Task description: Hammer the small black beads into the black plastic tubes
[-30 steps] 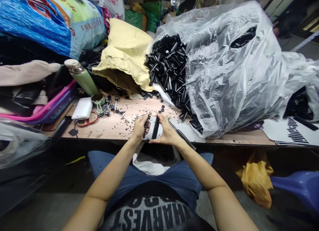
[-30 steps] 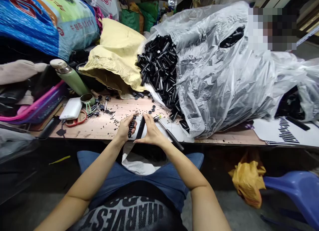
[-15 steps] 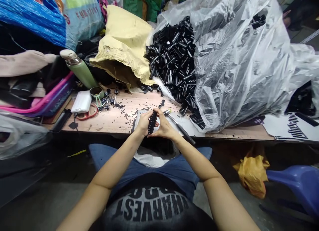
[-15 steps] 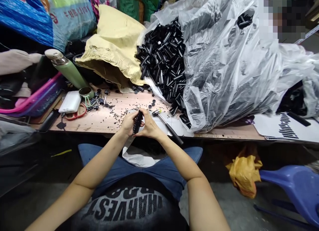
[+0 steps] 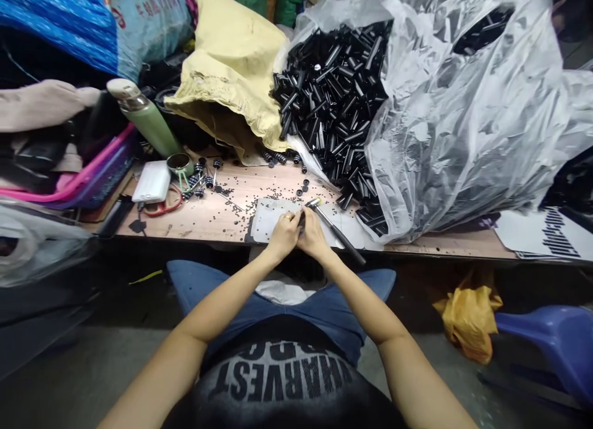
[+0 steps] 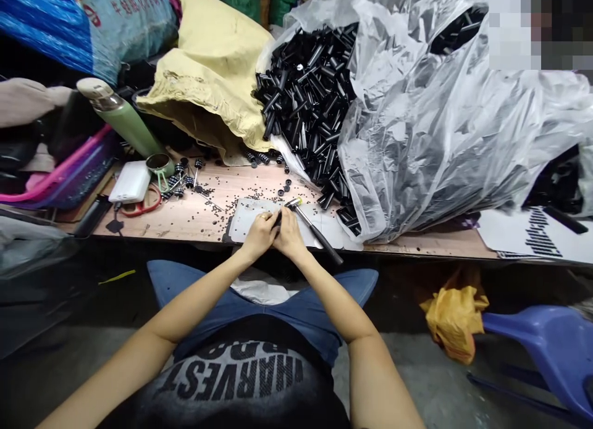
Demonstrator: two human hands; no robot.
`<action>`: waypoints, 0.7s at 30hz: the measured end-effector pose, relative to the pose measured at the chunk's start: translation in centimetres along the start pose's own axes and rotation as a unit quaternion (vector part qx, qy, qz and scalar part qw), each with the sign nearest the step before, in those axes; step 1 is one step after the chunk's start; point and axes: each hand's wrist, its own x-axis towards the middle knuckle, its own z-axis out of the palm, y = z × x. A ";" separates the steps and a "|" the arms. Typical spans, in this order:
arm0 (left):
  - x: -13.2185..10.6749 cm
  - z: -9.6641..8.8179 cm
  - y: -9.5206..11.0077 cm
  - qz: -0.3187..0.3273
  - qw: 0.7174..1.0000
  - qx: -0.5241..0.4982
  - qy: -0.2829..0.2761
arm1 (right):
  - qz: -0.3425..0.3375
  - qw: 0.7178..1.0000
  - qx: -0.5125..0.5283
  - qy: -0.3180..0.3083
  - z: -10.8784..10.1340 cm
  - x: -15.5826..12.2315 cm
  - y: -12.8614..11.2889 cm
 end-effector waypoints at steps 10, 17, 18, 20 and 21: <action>-0.6 -1.5 -1.9 0.126 0.982 0.130 -0.055 | 0.216 0.963 -0.146 -0.064 -8.5 -4.0 2.1; -1.4 -0.1 -0.5 0.091 0.983 0.143 -0.066 | 0.237 0.955 -0.123 -0.128 -7.8 -6.9 -0.1; -1.5 0.3 0.0 0.088 0.983 0.148 -0.062 | 0.232 0.960 -0.105 -0.117 -8.2 -6.8 -0.6; -1.5 1.0 1.0 0.079 0.983 0.156 -0.053 | 0.202 0.977 -0.039 -0.062 -9.3 -6.4 -2.2; -1.5 1.3 1.5 0.070 0.983 0.160 -0.051 | 0.183 0.982 -0.002 -0.035 -9.8 -6.2 -3.1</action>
